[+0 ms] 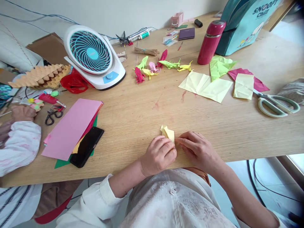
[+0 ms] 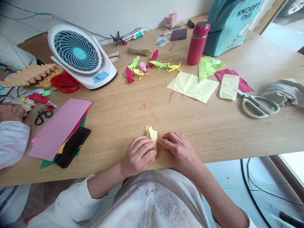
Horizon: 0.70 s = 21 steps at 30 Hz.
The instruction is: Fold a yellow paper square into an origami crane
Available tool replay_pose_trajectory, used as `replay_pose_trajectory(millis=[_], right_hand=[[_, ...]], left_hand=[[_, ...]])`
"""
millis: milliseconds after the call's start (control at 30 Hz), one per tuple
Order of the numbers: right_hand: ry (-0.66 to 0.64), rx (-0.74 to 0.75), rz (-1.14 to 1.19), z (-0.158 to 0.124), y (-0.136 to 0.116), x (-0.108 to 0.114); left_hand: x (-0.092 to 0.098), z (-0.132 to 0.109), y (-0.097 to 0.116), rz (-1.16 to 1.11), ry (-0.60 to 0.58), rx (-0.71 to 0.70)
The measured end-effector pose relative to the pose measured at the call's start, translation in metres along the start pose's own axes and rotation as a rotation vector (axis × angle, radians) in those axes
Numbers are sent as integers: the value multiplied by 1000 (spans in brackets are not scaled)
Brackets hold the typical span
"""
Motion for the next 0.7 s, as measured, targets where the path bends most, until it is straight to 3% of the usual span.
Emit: replay_pose_trajectory(millis=[433,700], right_hand=[[-173,55,-64,2,10,6],[-102,49,-78,5,9,3]], left_hand=[[-6,1,-2,-73,-127,30],[-5,-2,-1,-37,-189,91]])
Point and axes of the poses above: each hand's wrist, its own z-axis towards the middle knuckle, its own x-axis out of the back of the hand, y = z × x, the point moved 1 cm from there along z, towards the middle knuckle, and after that the axes turned 1 degree about -z, right-handed, at the moved point
